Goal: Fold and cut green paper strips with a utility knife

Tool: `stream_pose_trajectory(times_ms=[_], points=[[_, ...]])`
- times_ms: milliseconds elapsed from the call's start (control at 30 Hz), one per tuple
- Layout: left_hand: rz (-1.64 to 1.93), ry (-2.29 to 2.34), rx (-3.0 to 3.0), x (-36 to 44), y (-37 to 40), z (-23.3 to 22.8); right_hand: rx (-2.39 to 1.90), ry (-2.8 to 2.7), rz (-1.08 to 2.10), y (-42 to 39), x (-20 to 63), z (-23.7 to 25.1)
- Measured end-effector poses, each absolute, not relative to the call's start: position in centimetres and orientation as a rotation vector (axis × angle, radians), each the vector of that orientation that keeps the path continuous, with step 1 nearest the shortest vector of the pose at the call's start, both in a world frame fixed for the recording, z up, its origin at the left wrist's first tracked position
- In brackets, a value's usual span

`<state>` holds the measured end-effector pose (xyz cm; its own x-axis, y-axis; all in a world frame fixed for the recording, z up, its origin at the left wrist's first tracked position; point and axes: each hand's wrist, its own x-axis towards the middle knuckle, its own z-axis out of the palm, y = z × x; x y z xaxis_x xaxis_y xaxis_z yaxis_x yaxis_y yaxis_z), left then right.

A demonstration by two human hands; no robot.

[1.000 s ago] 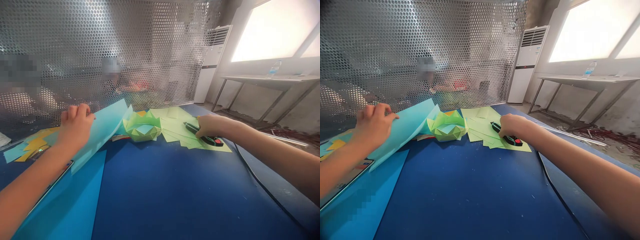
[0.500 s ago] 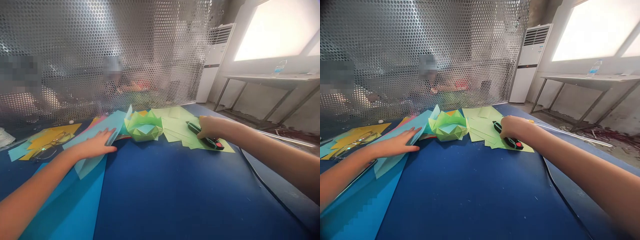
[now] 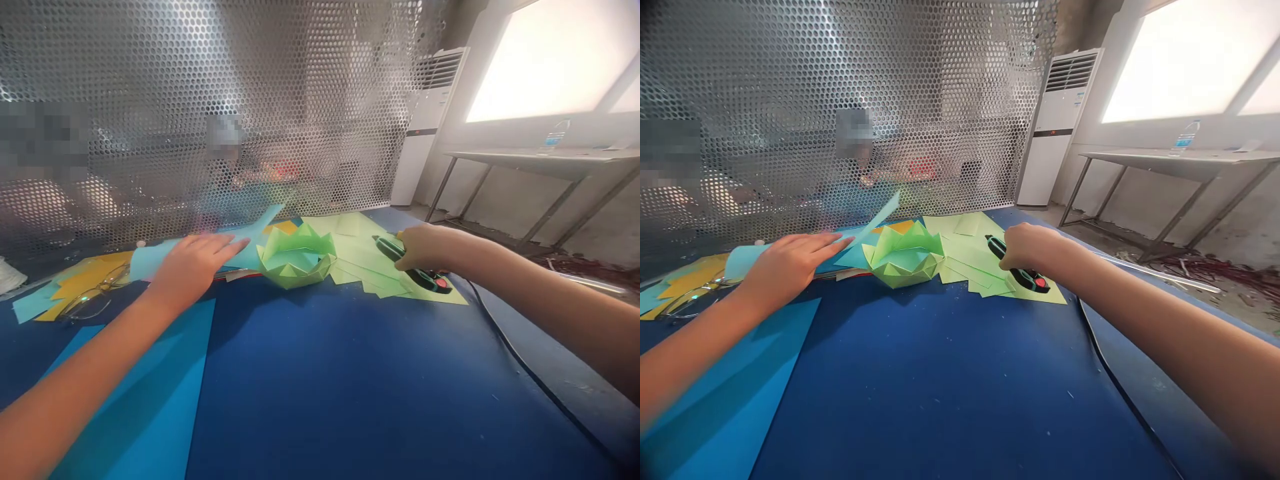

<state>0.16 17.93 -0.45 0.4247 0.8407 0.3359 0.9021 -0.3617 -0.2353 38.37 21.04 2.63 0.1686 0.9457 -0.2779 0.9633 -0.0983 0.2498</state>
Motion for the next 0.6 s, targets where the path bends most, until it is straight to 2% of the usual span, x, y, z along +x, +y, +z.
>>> stream_pose_trajectory(times_ms=[333, 467, 600], points=[[-0.118, -1.79, -2.314, -3.1, 19.6, -3.7, 2.166, 1.772, -0.034, 20.2, 37.6, 3.2], [-0.313, -1.707, -2.356, -1.0, 18.9, -2.5, 2.22, 1.842, 0.062, 20.4, 37.5, 2.7], [-0.551, -1.431, -2.504, 2.0, 17.4, -1.2, 2.127, 2.211, 0.107, 20.7, 36.7, 1.4]])
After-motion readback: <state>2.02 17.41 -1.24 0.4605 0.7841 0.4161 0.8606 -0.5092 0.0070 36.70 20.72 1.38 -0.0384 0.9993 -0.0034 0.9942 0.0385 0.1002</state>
